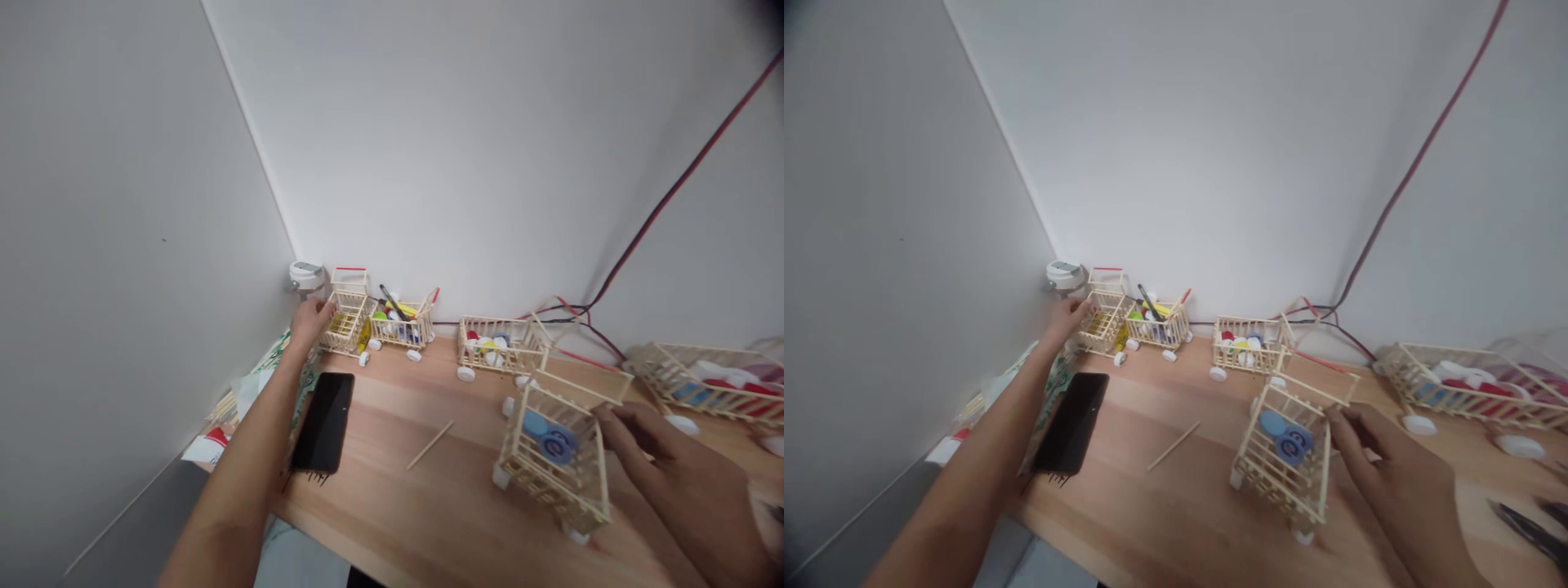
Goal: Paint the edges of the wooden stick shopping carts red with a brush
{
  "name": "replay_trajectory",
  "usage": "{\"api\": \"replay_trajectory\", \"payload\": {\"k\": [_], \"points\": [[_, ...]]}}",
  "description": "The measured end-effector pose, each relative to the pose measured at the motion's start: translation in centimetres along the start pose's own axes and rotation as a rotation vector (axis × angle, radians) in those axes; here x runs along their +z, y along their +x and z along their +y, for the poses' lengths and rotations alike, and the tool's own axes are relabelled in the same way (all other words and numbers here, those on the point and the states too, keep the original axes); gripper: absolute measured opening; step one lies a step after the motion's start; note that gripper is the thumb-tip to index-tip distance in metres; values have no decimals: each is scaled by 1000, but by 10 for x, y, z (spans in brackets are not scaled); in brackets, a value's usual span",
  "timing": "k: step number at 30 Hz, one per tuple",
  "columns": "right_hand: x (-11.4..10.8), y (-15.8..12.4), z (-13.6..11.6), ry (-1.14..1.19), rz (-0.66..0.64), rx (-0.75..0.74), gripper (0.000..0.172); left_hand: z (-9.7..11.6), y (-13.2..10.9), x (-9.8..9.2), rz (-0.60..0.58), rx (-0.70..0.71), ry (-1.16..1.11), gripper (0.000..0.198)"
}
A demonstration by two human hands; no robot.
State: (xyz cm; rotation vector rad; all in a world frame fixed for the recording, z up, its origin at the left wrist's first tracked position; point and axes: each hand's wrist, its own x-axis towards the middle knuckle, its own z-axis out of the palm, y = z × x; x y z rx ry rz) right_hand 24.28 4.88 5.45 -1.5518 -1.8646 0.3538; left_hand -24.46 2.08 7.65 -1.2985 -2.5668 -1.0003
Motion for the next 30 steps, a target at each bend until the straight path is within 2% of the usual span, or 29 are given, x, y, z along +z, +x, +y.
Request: {"api": "replay_trajectory", "payload": {"k": [3,6,8,9,10,11,13,14,15,18,22,26,30], "points": [[-3,0,-2,10,11,34,56,7,-9,-13,115,31,-24,40],[-2,0,1,17,29,29,54,23,-27,-27,262,69,-43,37],[0,1,3,17,36,-2,53,39,-46,-31,336,171,-90,31],[0,1,3,15,39,-21,52,49,-58,-30,331,244,-124,28],[0,1,4,11,41,-38,51,59,-72,-28,287,308,-164,25],[0,1,4,6,47,-50,51,69,-88,-23,183,380,-202,22],[-1,0,3,-8,77,-58,52,87,-123,-9,-167,515,-203,15],[-2,0,4,-16,96,-61,53,94,-141,-1,-343,552,-158,13],[-4,0,4,-20,116,-64,54,100,-158,8,-464,556,-82,12],[-8,-1,5,-26,142,-50,54,110,-197,26,-709,593,200,12],[-10,-4,6,-47,114,-16,53,111,-212,33,-765,584,326,25],[-10,-4,7,-42,91,-8,54,108,-204,30,-746,530,353,26],[-9,-4,8,-12,76,-13,55,99,-193,25,-675,439,400,28]]}}
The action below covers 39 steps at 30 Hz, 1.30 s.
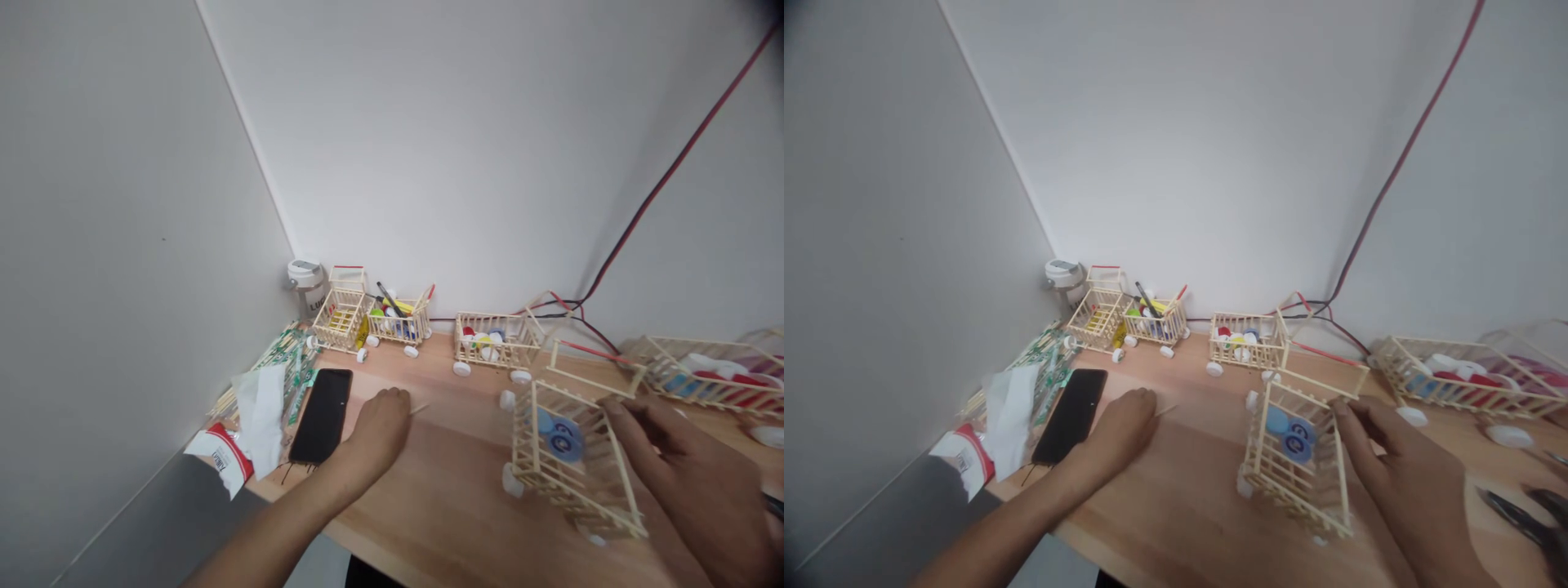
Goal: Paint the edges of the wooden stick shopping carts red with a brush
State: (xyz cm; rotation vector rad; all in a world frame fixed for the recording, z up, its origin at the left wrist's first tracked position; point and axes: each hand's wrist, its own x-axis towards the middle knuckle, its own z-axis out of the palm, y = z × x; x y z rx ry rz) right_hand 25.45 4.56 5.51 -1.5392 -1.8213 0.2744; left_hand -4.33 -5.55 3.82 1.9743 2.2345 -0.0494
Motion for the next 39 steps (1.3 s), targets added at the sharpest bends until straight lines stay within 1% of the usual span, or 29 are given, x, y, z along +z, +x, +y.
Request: {"api": "replay_trajectory", "payload": {"k": [5,9,11,13,15,18,20,22,24,25,27,28,31,35,37,39], "points": [[5,-1,-1,5,0,-42,55,-21,-5,-5,85,-101,22,35],[9,-2,0,23,17,-133,48,-32,-7,-11,152,-146,31,30],[11,-4,1,37,5,-170,42,-31,-6,-13,214,-135,-35,26],[13,-5,2,48,-12,-189,38,-25,-3,-14,301,-52,-189,21],[16,-7,4,59,-19,-195,38,-12,-1,-16,377,85,-385,18],[20,-8,4,78,-14,-233,37,16,0,-22,466,285,-598,15],[22,-9,3,93,-13,-273,34,38,-1,-28,511,482,-619,16],[23,-10,2,104,-11,-308,32,59,-4,-35,466,685,-521,18],[23,-10,0,109,6,-332,31,78,-5,-41,380,792,-331,22],[23,-10,-2,110,15,-341,31,86,-5,-43,338,816,-240,24],[22,-9,-4,112,26,-352,31,98,-4,-46,294,834,-90,28],[22,-9,-4,113,26,-356,31,103,-3,-48,296,838,-38,29],[22,-9,-3,120,12,-358,32,113,3,-53,281,842,47,30],[23,-9,1,126,-8,-357,32,121,12,-58,117,794,98,28],[23,-9,2,121,-12,-358,32,121,17,-57,106,786,71,24],[23,-9,2,119,-10,-360,31,119,19,-54,148,795,6,21]]}}
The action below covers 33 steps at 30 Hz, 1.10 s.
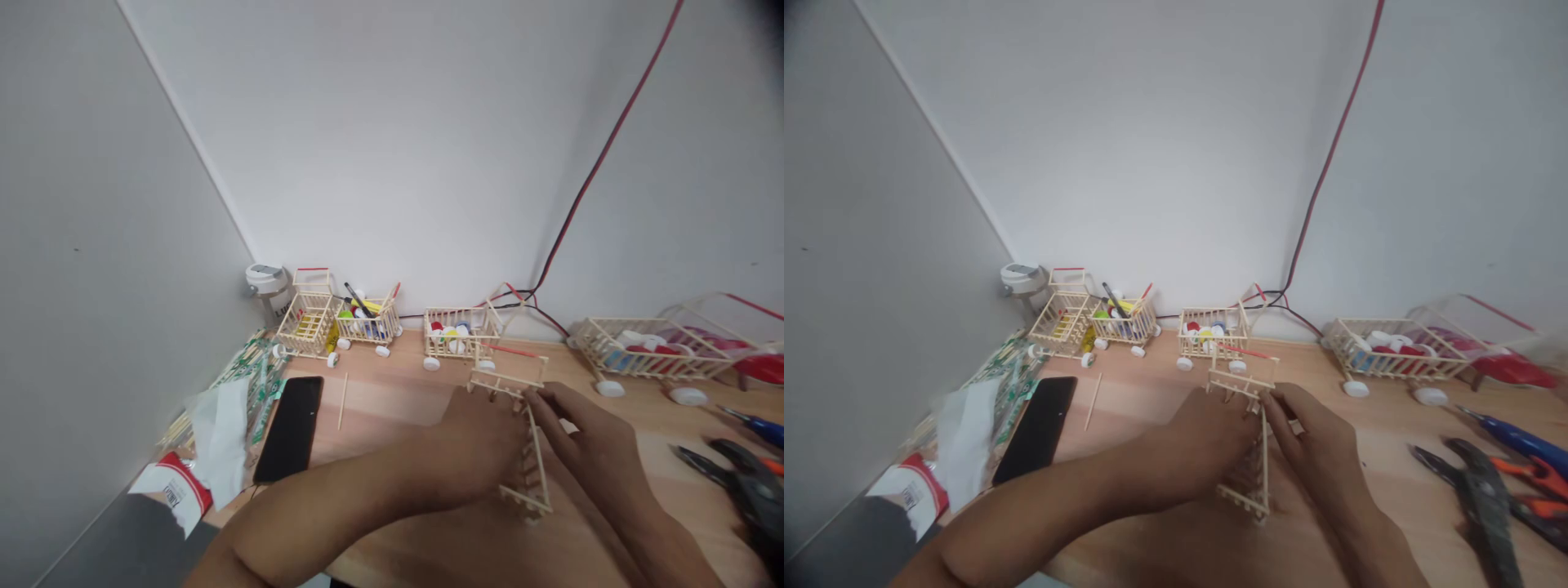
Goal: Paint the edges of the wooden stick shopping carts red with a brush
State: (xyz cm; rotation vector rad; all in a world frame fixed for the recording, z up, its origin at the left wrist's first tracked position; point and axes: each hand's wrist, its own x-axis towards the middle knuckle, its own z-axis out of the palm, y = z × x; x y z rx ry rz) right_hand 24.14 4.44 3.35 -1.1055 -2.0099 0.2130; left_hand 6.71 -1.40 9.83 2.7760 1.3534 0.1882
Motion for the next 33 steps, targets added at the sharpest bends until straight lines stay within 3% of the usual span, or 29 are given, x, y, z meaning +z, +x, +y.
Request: {"api": "replay_trajectory", "payload": {"k": [5,14,26,33], "points": [[-1,1,-3,-7,11,-21,31,-4,-3,7,81,42,-35,18],[-1,2,-3,25,5,3,33,-4,-1,-2,-14,19,-41,16],[-2,2,-4,41,-18,18,28,-12,1,11,-8,1,-134,13],[-2,0,-1,36,-18,24,30,-11,-8,-5,46,-14,-146,10]]}}
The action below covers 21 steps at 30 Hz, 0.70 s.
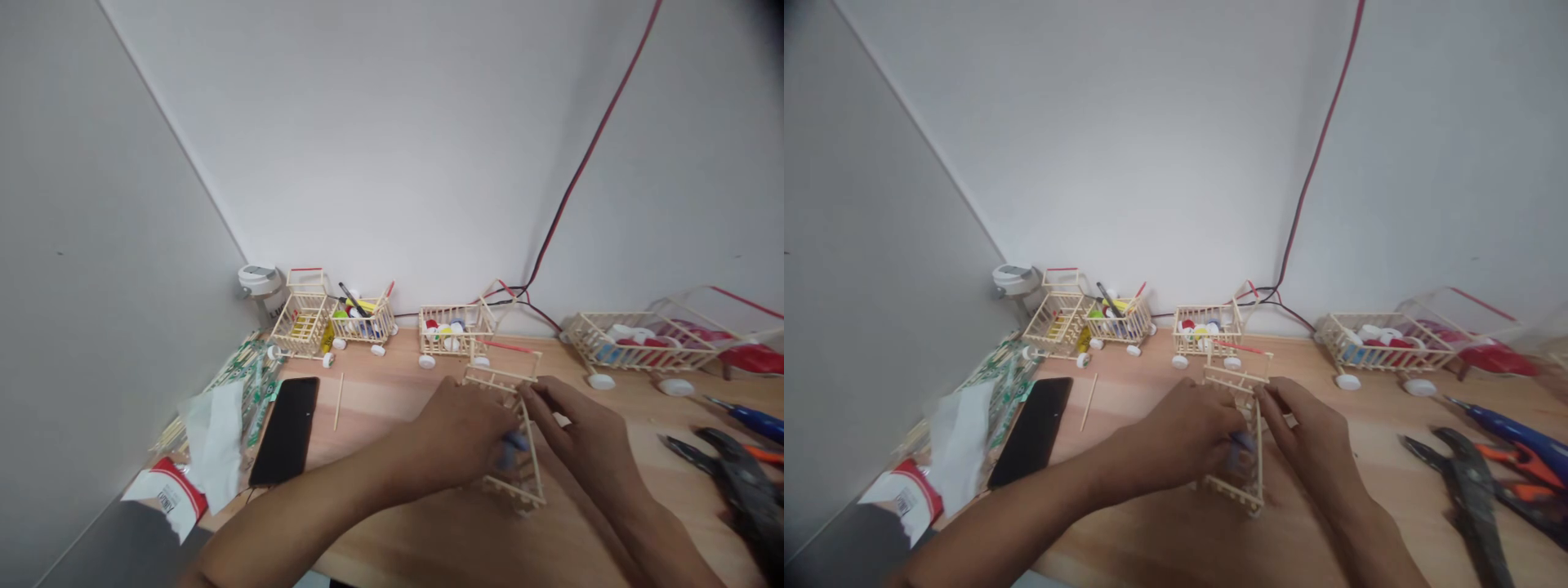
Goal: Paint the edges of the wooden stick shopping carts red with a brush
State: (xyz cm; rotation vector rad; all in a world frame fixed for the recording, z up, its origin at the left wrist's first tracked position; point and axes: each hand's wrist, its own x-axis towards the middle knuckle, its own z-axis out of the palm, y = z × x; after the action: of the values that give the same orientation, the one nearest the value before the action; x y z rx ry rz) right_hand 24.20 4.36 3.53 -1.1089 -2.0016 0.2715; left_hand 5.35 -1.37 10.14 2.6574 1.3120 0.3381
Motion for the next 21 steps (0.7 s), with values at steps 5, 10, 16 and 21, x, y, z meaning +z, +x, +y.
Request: {"api": "replay_trajectory", "payload": {"k": [5,10,16,21], "points": [[-1,0,-1,-6,5,7,31,-13,-11,-29,173,-74,-199,12],[-1,2,-4,-3,6,3,33,-56,6,-52,385,-381,-90,18],[-1,2,-4,-17,10,-6,34,-106,51,-31,364,-631,137,20],[0,2,-2,-21,9,5,33,-116,66,-15,308,-632,155,20]]}}
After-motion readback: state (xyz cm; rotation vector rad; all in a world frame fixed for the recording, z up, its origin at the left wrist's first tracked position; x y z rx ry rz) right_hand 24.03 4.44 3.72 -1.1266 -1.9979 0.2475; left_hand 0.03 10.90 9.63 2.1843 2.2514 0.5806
